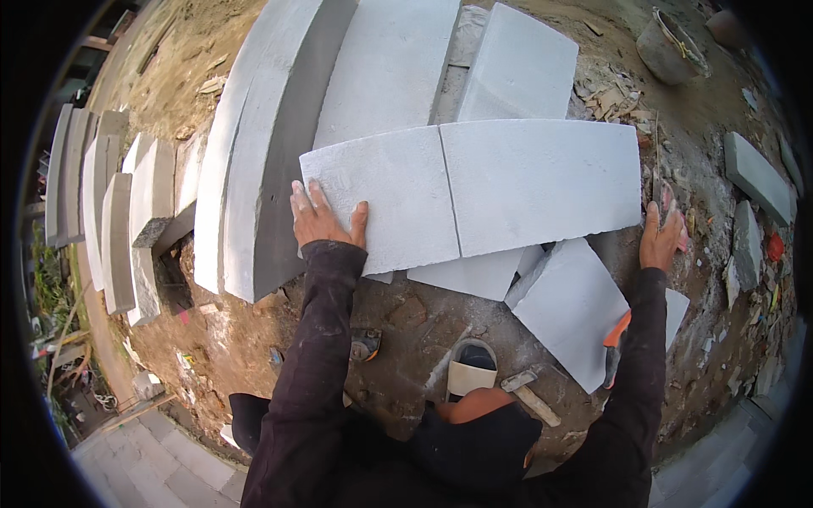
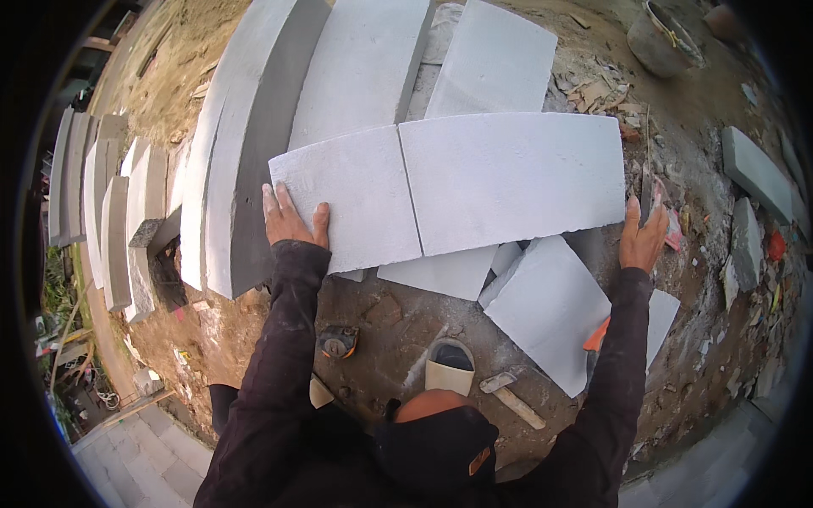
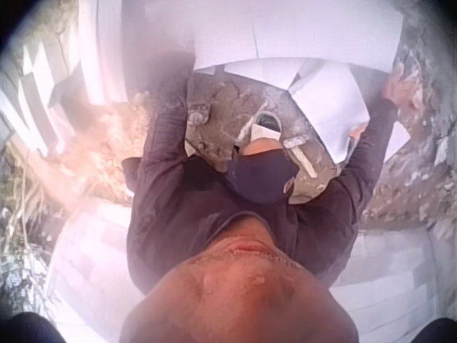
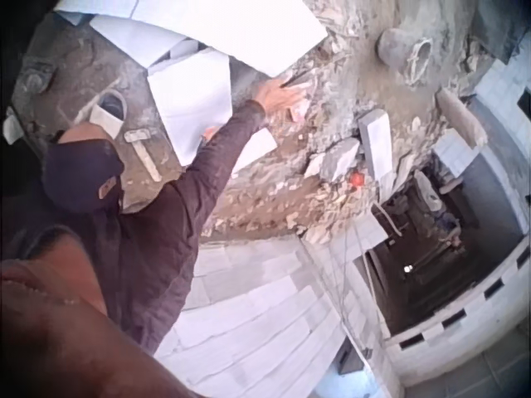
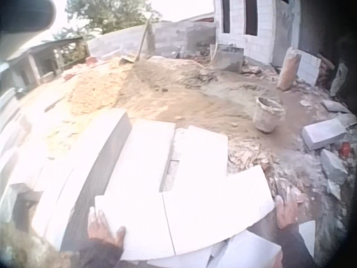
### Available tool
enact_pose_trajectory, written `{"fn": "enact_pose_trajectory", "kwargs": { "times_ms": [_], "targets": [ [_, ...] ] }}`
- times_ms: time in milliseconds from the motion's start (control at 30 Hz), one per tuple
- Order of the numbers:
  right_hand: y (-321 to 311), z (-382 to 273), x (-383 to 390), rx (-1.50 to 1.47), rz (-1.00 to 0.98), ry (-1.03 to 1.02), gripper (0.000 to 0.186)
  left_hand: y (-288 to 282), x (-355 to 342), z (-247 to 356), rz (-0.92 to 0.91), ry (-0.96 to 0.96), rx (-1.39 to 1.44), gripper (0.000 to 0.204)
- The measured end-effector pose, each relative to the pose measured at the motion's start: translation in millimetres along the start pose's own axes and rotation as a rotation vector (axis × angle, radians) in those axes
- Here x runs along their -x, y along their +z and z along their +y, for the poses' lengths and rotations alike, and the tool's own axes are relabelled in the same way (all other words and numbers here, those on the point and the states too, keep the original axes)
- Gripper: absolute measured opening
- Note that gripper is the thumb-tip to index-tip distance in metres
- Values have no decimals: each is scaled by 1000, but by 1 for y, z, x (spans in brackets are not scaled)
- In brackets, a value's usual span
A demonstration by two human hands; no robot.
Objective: The person applies cement to a low wall using a trowel, then measures and cuts white tiles with a tape measure, hand saw, and hammer. They place the cut tiles onto the wall and continue applying cement to secure them.
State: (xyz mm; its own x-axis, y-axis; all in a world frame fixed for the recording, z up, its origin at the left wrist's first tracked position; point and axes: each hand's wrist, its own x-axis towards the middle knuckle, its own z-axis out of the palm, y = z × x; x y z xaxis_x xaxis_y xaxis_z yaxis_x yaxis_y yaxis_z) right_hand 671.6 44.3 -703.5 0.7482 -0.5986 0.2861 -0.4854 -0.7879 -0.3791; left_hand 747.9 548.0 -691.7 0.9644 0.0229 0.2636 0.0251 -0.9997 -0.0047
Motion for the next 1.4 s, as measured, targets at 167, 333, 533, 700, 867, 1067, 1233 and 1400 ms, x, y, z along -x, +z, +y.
{"fn": "enact_pose_trajectory", "kwargs": {
  "times_ms": [167,333,533,700,867,1067,1233,1400],
  "targets": [
    [93,2,-64,30,-281,395,84,11,-1,-7,-43,-251,379,82],
    [113,20,-77,-208,-351,422,91,-15,-23,-19,-402,-685,840,78],
    [87,1,-58,-389,-392,553,88,-81,-28,-43,-275,-521,888,78],
    [39,-104,-14,-655,-404,548,75,-163,-124,-122,-225,-432,853,91],
    [28,-170,44,-770,-425,430,69,-144,-207,-197,-290,-335,768,100],
    [75,-176,81,-360,-423,309,74,-69,-229,-227,-229,-418,432,116],
    [87,-156,94,-395,-504,350,82,-69,-214,-233,39,-379,446,92],
    [88,-155,94,-240,-477,393,86,-116,-134,-164,614,-176,949,36]
  ]
}}
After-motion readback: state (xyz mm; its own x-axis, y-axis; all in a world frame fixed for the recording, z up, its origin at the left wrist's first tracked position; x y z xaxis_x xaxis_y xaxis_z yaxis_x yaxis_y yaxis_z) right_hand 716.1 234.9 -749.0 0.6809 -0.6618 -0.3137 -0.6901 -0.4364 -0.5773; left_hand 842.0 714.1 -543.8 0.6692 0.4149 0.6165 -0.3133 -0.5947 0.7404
